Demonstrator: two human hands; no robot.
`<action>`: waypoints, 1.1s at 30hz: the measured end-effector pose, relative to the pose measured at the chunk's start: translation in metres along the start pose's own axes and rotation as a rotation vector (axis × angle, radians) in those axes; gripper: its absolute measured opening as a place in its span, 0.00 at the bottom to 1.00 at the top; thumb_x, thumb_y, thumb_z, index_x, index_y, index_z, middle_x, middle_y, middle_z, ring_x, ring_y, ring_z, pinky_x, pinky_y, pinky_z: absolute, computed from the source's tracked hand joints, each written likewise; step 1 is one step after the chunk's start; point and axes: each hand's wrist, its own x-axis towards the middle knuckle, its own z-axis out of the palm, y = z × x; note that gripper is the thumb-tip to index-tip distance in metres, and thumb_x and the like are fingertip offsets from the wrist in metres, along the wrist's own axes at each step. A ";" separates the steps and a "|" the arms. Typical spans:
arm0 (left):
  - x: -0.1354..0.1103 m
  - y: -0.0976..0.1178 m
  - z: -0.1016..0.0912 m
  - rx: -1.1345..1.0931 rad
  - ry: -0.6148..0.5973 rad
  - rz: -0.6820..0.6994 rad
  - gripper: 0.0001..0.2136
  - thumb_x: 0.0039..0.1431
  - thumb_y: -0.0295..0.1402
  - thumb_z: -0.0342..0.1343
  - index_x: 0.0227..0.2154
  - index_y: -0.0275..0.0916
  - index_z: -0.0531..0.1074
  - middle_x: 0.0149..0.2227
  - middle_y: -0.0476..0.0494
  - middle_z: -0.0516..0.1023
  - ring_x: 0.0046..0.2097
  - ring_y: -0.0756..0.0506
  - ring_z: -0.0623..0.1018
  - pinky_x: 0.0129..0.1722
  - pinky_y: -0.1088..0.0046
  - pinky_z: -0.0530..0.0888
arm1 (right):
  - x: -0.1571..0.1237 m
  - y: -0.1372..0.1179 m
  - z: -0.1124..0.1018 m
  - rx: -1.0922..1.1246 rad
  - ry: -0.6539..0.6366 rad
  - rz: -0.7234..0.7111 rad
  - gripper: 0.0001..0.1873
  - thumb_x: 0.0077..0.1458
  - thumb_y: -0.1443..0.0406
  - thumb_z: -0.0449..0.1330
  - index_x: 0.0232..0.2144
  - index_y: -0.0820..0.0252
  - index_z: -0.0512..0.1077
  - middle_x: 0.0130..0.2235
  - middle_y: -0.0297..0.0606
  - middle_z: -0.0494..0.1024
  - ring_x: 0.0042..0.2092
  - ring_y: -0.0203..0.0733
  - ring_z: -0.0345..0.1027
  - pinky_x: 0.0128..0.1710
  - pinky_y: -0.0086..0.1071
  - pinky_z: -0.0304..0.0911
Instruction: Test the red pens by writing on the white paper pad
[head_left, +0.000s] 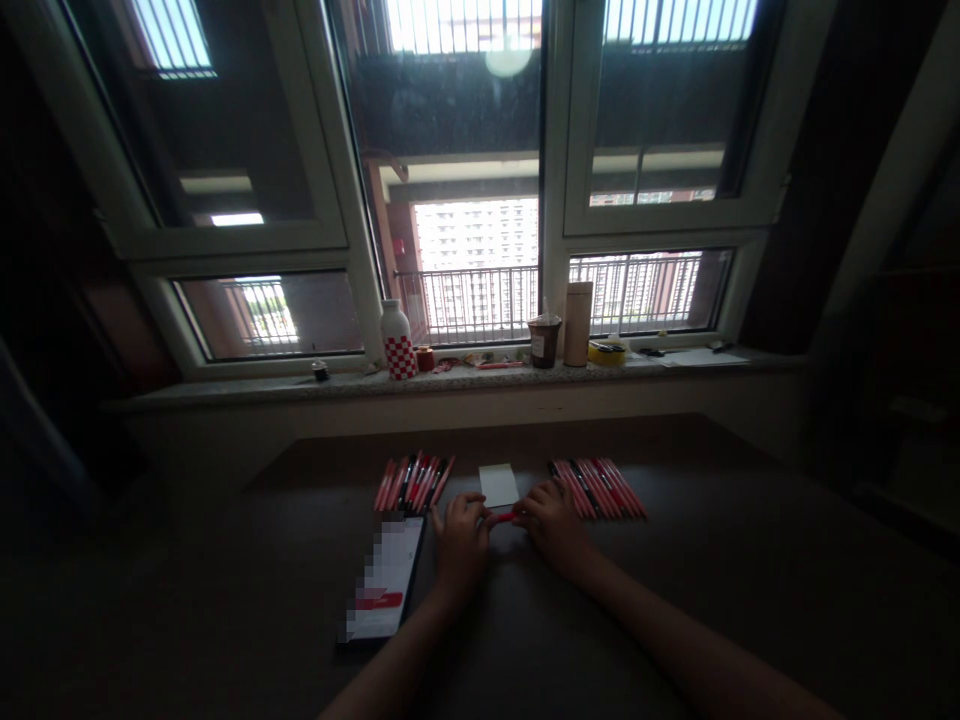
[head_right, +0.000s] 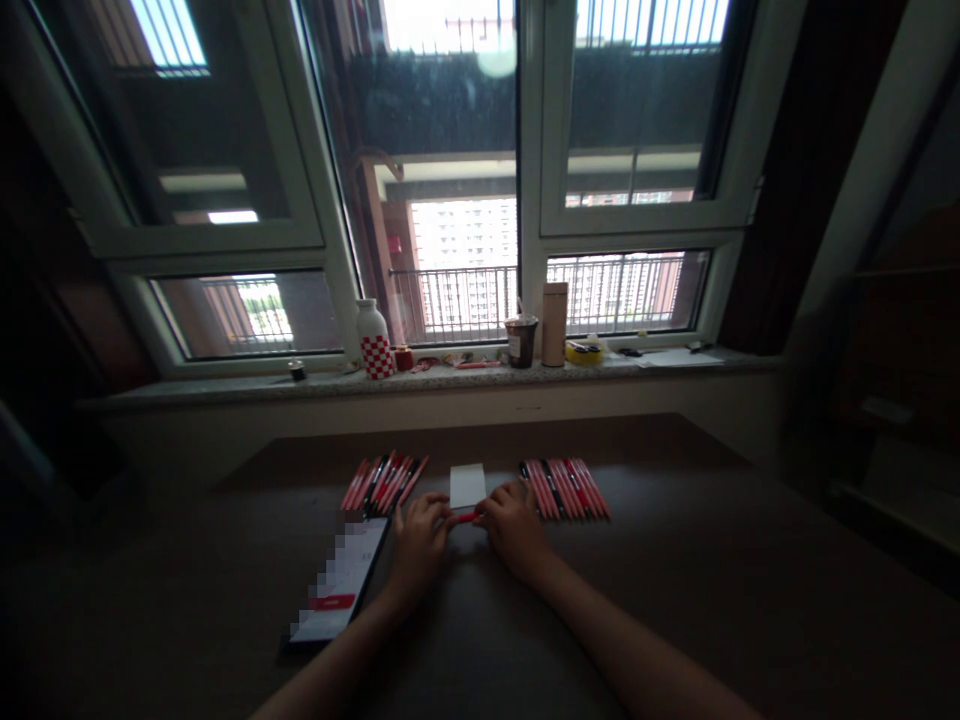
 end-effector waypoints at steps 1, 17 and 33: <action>0.000 0.000 0.000 0.002 -0.004 0.005 0.07 0.57 0.31 0.49 0.30 0.42 0.72 0.47 0.44 0.74 0.52 0.42 0.70 0.61 0.44 0.47 | 0.000 0.000 0.000 -0.006 -0.001 -0.003 0.04 0.58 0.62 0.59 0.35 0.53 0.74 0.37 0.34 0.76 0.46 0.44 0.62 0.57 0.44 0.42; 0.002 -0.004 0.006 0.028 0.017 0.019 0.07 0.57 0.27 0.46 0.31 0.39 0.70 0.43 0.42 0.71 0.48 0.43 0.70 0.52 0.60 0.63 | 0.000 0.001 0.002 0.045 -0.018 -0.009 0.08 0.60 0.62 0.56 0.40 0.52 0.74 0.37 0.34 0.78 0.47 0.47 0.62 0.55 0.47 0.44; 0.004 -0.006 0.007 -0.010 -0.008 0.025 0.08 0.57 0.24 0.45 0.32 0.38 0.68 0.43 0.41 0.71 0.48 0.43 0.69 0.51 0.61 0.62 | 0.000 0.004 0.006 -0.007 0.037 0.001 0.04 0.57 0.66 0.59 0.34 0.52 0.74 0.35 0.32 0.78 0.47 0.47 0.63 0.56 0.50 0.39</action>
